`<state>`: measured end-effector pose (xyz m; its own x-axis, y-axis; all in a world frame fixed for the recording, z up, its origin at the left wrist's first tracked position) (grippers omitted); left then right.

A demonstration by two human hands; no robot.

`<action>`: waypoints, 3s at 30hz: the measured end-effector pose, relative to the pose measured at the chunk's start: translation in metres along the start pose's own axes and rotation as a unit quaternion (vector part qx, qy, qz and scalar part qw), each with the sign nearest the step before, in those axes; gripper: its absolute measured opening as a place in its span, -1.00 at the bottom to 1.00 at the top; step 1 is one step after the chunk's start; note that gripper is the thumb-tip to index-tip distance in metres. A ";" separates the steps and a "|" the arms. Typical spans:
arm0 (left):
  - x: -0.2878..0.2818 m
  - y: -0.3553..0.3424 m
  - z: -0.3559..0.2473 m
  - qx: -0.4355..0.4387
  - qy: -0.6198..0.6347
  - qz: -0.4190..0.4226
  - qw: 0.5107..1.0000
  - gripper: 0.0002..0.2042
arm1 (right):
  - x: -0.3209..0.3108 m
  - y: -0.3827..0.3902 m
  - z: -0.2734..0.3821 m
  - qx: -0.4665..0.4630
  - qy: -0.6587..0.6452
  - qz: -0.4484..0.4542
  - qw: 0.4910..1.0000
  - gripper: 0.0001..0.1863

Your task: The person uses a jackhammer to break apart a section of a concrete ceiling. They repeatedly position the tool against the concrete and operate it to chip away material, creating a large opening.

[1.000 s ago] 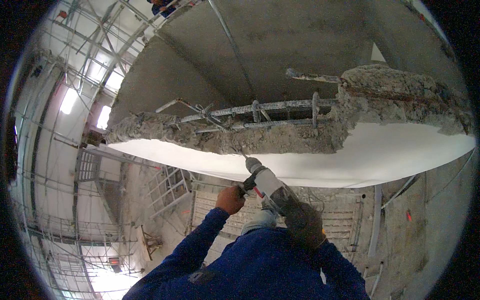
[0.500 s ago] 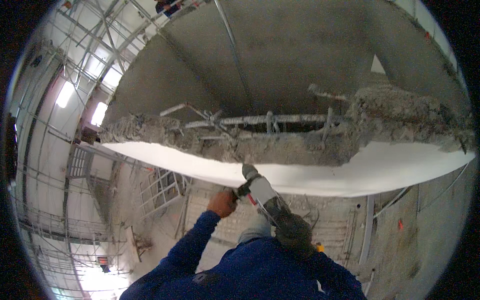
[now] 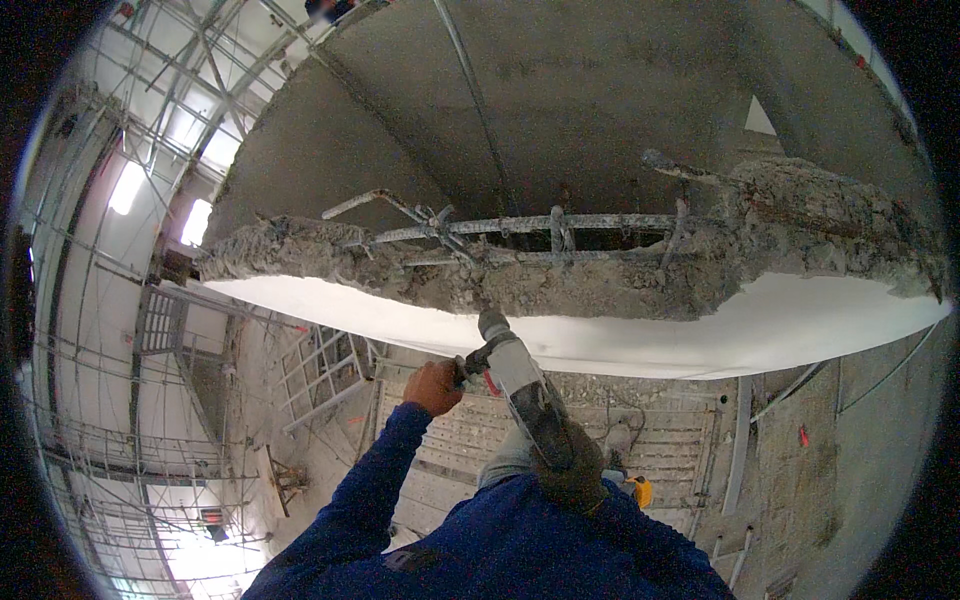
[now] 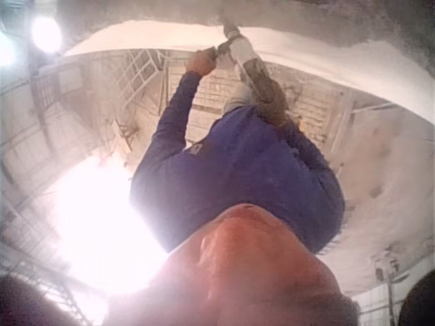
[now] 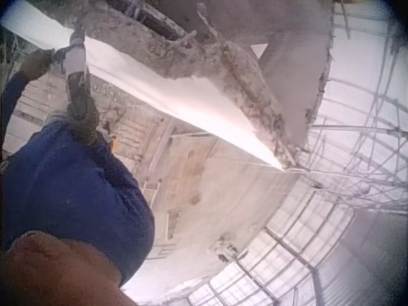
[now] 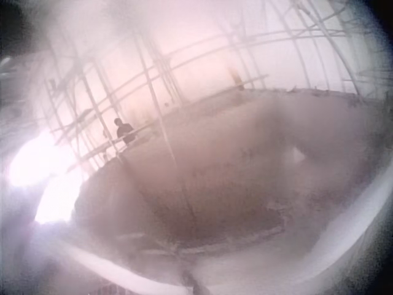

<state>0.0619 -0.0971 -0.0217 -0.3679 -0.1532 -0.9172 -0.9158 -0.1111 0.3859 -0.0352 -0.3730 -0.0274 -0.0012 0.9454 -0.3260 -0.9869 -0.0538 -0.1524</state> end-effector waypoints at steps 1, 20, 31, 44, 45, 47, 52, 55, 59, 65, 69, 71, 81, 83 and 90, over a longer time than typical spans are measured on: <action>0.000 -0.003 0.001 0.001 0.005 -0.012 1.000 -0.73 | 0.000 -0.008 0.007 -0.010 0.000 -0.005 1.000 -0.52; 0.007 -0.070 0.033 -0.103 0.065 -0.092 0.988 -0.78 | 0.030 -0.081 0.032 -0.080 0.038 0.060 0.994 -0.32; -0.026 -0.023 0.023 -0.065 0.075 -0.119 0.988 -0.77 | 0.011 -0.072 0.072 -0.025 0.010 0.109 0.994 -0.38; 0.026 -0.040 0.020 -0.092 0.129 -0.112 0.981 -0.81 | 0.021 -0.059 0.017 -0.097 0.015 0.129 0.987 -0.30; 0.037 -0.044 0.021 -0.091 0.146 -0.128 0.977 -0.80 | 0.022 -0.054 0.010 -0.109 0.049 0.137 0.983 -0.25; 0.058 -0.050 0.025 -0.089 0.161 -0.140 0.973 -0.80 | 0.028 -0.037 -0.027 -0.134 0.116 0.152 0.972 -0.14; 0.070 -0.062 0.027 -0.074 0.154 -0.147 0.974 -0.78 | 0.038 -0.035 -0.077 -0.240 0.197 0.202 0.929 -0.09; 0.062 -0.053 0.021 -0.067 0.124 -0.096 0.985 -0.77 | 0.029 -0.035 -0.067 -0.157 0.149 0.230 0.949 -0.13; 0.052 -0.042 0.022 -0.086 0.179 -0.084 0.976 -0.78 | 0.020 -0.045 -0.009 -0.145 0.133 0.228 0.953 -0.22; 0.094 -0.072 0.049 -0.038 0.218 -0.029 0.975 -0.73 | 0.030 -0.026 0.033 -0.114 0.161 0.154 0.968 -0.21; 0.054 -0.027 0.050 0.049 0.247 0.007 0.968 -0.72 | 0.037 -0.001 0.037 -0.155 0.243 0.109 0.951 -0.26; 0.045 0.004 0.054 0.042 0.229 0.060 0.971 -0.70 | 0.038 0.032 0.071 -0.191 0.242 0.072 0.949 -0.29; 0.048 0.043 0.059 0.187 0.254 0.142 0.938 -0.70 | 0.061 0.092 0.174 -0.031 0.287 0.004 0.957 -0.37; 0.050 0.018 0.065 0.166 0.194 0.135 0.957 -0.70 | 0.077 0.082 0.138 0.037 0.330 0.065 0.941 -0.39; 0.021 -0.039 0.078 0.184 0.157 0.125 0.962 -0.71 | 0.108 0.071 0.071 0.048 0.211 -0.056 0.975 -0.52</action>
<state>0.0771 -0.0197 -0.0632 -0.5704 -0.4264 -0.7020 -0.8212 0.3138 0.4766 -0.1164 -0.2517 -0.0073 0.1534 0.7260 -0.6703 -0.9877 0.0912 -0.1273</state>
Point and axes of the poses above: each hand's wrist, its own y-axis away from the middle knuckle, its own x-axis out of the palm, z = x × y, the point moved 4 cm from there along -y, towards the middle knuckle, and after that the axes turned 4 degrees about -x, right-handed, at the moved point
